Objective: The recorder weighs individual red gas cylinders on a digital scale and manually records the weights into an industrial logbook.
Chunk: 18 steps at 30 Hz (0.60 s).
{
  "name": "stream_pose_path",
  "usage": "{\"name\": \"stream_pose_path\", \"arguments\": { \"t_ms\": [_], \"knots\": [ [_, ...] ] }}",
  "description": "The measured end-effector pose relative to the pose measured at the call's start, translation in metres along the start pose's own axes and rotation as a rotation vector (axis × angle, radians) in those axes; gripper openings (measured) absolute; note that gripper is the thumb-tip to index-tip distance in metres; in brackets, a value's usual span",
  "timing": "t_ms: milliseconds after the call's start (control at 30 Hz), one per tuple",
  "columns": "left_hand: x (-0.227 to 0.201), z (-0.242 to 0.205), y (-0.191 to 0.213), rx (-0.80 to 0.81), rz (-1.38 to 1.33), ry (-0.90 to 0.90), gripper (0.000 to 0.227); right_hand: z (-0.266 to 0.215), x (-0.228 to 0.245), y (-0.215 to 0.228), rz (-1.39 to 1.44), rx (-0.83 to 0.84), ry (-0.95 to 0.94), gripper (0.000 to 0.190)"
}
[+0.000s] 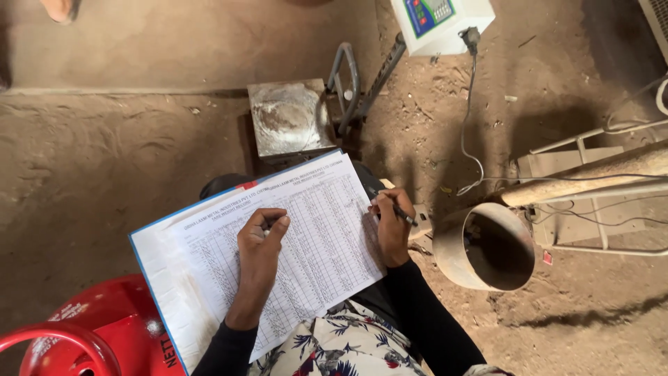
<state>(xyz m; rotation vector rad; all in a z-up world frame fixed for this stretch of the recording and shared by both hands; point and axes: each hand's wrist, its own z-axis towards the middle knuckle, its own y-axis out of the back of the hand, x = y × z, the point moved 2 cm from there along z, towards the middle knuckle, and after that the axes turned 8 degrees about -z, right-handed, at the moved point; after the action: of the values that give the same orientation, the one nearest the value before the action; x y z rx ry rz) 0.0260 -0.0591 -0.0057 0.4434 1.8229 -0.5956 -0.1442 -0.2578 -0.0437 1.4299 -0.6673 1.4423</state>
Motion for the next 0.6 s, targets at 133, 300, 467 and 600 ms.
{"name": "stream_pose_path", "arguments": {
  "t_ms": [133, 300, 467, 600],
  "knots": [
    [0.035, -0.002, -0.003, 0.017, -0.401, 0.259, 0.024, -0.025, 0.005, -0.019, 0.003, 0.008, 0.203, 0.013],
    [-0.031, -0.039, -0.05, 0.045, -0.689, 0.574, 0.024, -0.061, 0.065, -0.049, -0.448, 0.279, 0.725, 0.022],
    [0.018, -0.026, -0.034, 0.011, -0.674, 0.475, 0.027, -0.061, 0.09, -0.046, -0.478, 0.38, 0.73, 0.033],
    [0.001, -0.026, -0.032, 0.123, -0.594, 0.429, 0.03, -0.066, 0.062, -0.054, -0.418, 0.369, 0.763, 0.021]
  ]
}}
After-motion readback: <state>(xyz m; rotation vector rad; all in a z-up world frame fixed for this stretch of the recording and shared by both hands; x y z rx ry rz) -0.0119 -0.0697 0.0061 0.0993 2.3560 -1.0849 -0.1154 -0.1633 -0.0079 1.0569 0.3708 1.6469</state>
